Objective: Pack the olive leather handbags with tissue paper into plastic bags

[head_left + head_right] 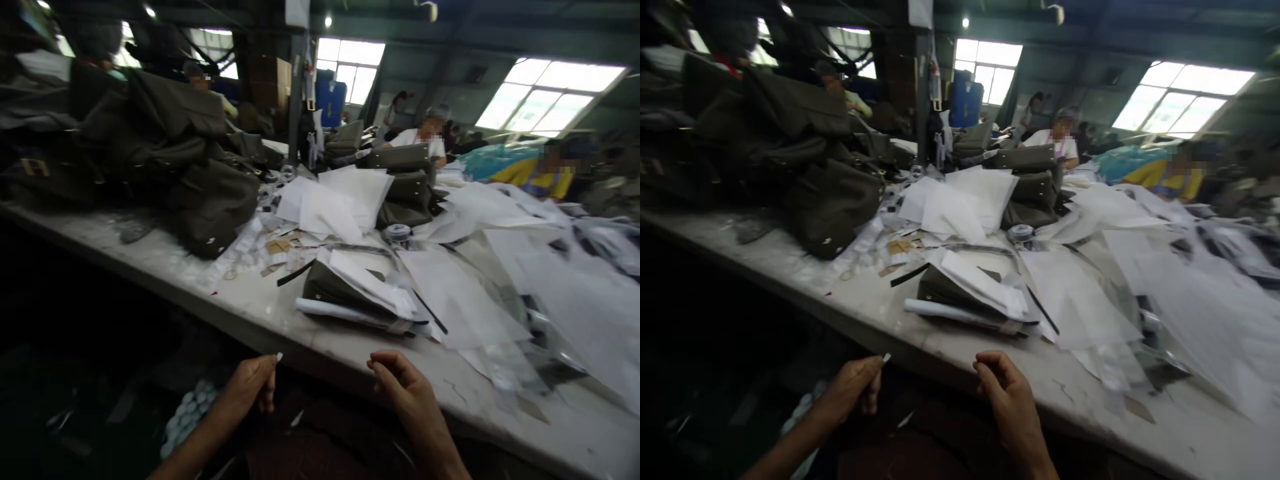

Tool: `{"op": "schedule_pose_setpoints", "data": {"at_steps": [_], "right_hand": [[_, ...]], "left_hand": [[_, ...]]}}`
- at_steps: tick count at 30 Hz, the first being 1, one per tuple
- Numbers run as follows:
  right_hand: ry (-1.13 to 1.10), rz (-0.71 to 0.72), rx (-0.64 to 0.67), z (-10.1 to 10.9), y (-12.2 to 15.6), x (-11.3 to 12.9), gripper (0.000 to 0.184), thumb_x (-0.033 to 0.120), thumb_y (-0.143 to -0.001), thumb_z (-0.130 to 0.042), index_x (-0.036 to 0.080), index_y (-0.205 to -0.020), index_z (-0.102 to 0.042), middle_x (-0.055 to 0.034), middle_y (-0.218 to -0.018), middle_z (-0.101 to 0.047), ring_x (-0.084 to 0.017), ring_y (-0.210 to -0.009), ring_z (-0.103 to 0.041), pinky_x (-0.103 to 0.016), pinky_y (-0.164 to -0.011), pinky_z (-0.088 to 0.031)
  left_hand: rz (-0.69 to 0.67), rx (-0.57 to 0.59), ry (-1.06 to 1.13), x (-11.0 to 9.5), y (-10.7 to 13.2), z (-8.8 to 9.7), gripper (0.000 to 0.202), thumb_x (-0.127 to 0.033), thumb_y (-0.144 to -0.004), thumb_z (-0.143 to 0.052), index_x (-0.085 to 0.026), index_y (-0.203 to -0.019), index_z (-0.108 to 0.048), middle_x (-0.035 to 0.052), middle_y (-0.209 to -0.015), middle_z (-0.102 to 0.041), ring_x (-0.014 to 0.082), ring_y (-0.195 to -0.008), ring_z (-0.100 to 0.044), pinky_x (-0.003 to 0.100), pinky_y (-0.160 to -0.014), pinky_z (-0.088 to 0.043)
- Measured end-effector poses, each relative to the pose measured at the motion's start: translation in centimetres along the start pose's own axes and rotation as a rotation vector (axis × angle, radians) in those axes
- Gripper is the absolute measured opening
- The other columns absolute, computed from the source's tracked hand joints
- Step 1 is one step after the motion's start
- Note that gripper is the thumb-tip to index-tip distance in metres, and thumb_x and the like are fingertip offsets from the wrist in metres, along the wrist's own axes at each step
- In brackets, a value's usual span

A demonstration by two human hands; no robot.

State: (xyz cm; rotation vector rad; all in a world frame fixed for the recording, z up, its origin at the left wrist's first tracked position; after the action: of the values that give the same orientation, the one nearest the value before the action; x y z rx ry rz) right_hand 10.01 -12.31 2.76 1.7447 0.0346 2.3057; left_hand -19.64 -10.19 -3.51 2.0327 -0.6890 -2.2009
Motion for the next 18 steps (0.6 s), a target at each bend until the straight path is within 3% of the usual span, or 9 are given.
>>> {"op": "schedule_pose_setpoints", "data": {"at_steps": [3,6,10,14,18], "right_hand": [[0.140,0.056,0.161,-2.4,-0.9,0.6,0.039,0.054,-0.081,-0.063,0.021,-0.100,-0.069,-0.0044,-0.089,-0.073,-0.019,-0.071,-0.066,-0.029,-0.070,-0.054],[0.285,0.107,0.308,-4.4,-1.7,1.1,0.040,0.054,-0.080,-0.063,0.022,-0.103,-0.071,-0.0051,-0.096,-0.075,-0.022,-0.079,-0.069,-0.028,-0.073,-0.055],[0.384,0.226,0.345,-6.3,-1.8,2.1,0.032,0.050,-0.080,-0.063,0.024,-0.097,-0.073,-0.0031,-0.095,-0.076,-0.022,-0.089,-0.071,-0.025,-0.080,-0.055],[0.394,0.308,0.319,-7.9,-1.3,2.7,0.028,0.047,-0.079,-0.064,0.024,-0.092,-0.073,-0.0031,-0.091,-0.077,-0.022,-0.085,-0.072,-0.024,-0.079,-0.055],[0.465,0.351,0.397,-9.9,-1.3,2.8,0.025,0.041,-0.077,-0.065,0.024,-0.092,-0.074,-0.0048,-0.093,-0.077,-0.023,-0.086,-0.073,-0.026,-0.076,-0.057]], "left_hand": [[0.011,-0.261,0.128,2.3,2.0,3.9,0.060,-0.075,-0.071,-0.058,-0.016,-0.079,-0.065,0.0080,-0.075,-0.071,0.0208,-0.068,-0.068,0.028,-0.059,-0.050],[0.006,-0.394,0.169,3.4,2.0,6.1,0.054,-0.065,-0.067,-0.066,-0.015,-0.089,-0.069,0.0116,-0.088,-0.074,0.0233,-0.079,-0.070,0.031,-0.068,-0.053],[-0.010,-0.493,0.150,4.3,-0.1,7.6,0.042,-0.054,-0.063,-0.070,-0.014,-0.078,-0.069,0.0087,-0.074,-0.072,0.0213,-0.067,-0.067,0.030,-0.062,-0.049],[-0.081,-0.581,0.069,4.3,-1.2,7.9,0.030,-0.043,-0.061,-0.073,-0.017,-0.059,-0.061,-0.0014,-0.055,-0.059,0.0139,-0.055,-0.055,0.024,-0.056,-0.039],[-0.084,-0.633,-0.005,5.1,-1.2,8.4,0.030,-0.037,-0.062,-0.078,-0.017,-0.058,-0.056,-0.0059,-0.055,-0.052,0.0113,-0.057,-0.051,0.022,-0.056,-0.036]]}}
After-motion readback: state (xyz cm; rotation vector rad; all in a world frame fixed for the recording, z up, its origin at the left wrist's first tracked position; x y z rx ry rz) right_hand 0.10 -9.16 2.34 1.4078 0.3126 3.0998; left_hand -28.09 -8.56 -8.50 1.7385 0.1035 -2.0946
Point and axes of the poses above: each hand's wrist, its own y-axis away from the middle knuckle, its own z-axis out of the back of the hand, x = y × z, the point moved 2 cm from there along -y, towards the middle knuckle
